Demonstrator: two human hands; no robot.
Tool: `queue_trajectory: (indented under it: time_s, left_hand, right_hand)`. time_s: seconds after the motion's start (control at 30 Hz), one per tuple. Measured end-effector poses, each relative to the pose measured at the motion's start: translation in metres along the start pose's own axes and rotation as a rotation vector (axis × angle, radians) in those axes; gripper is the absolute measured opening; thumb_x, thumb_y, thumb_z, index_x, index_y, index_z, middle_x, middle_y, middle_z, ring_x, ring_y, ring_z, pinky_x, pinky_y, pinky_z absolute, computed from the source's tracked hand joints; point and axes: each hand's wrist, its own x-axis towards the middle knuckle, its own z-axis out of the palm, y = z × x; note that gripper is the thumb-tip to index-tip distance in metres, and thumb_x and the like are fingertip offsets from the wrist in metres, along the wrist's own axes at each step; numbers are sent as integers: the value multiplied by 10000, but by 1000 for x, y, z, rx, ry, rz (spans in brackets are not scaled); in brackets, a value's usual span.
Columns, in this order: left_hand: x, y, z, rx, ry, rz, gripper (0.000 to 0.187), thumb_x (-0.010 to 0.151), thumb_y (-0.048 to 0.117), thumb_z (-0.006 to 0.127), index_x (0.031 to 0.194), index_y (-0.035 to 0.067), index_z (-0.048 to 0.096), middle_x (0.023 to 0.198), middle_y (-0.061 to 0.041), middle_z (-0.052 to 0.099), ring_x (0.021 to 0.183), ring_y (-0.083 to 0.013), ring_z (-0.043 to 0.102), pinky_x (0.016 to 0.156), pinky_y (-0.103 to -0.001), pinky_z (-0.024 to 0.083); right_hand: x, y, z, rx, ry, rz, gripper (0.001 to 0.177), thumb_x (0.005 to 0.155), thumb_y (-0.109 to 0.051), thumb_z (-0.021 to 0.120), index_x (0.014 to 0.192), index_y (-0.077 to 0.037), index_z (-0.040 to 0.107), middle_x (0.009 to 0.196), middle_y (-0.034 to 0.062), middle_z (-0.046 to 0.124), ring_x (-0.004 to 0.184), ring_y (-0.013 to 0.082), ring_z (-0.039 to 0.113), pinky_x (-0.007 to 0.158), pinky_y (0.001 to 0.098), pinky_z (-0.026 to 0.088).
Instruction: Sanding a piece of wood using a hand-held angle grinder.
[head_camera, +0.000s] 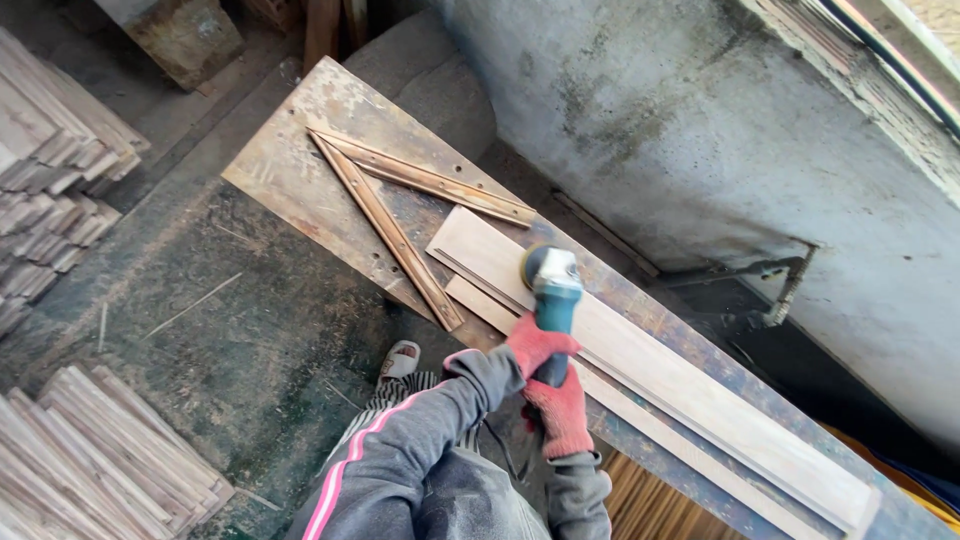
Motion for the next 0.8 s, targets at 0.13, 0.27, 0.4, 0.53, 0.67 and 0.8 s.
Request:
queue_trajectory:
  time_s: [0.13,0.27,0.4,0.53,0.67,0.8]
  left_hand:
    - [-54,-1,43,151,-249,83,513,607,197,869,1043,-2,685,913,-95,710,768,-213,656,802,-308,587]
    - [-57,-28,85,290,-357,60,549,599,238,863,1054,-1,668,945,-110,697,807,-229,652,830,-315,575]
    - [-53,-39,98,375,-401,38,665,585,268,878,1140,-12,641,1016,-120,700,873,-234,674,883,-310,570]
    - [-56,-23,69,249,-354,69,633,596,194,867,1146,-9,629,1002,-107,687,857,-225,664,866,-317,578]
    - [-44,5,17,83,-228,136,436,635,157,846,1004,-5,679,876,-98,693,734,-210,636,762,-307,573]
    - [-4,18,-22,-54,40,44,558,535,107,887,1056,59,696,866,-121,718,853,-300,726,748,-393,557]
  right_hand:
    - [-34,9,-54,166,55,41,432,722,-69,800,1087,17,585,740,180,613,485,279,545,381,382,391]
    - [-33,38,-93,286,130,73,424,753,-60,772,1111,39,567,749,194,589,489,302,534,343,384,372]
    - [-31,50,-103,372,119,89,383,783,-12,698,1137,10,553,730,185,569,471,306,527,352,385,371]
    - [-33,30,-80,278,95,69,440,775,-39,762,1159,9,553,757,193,601,488,297,544,364,382,381]
    - [-21,5,-35,149,-7,45,523,705,-72,824,1147,11,559,770,202,606,473,297,548,368,391,397]
    - [30,20,15,-22,-44,-47,612,583,-101,966,1066,-27,598,638,256,617,431,399,648,277,503,532]
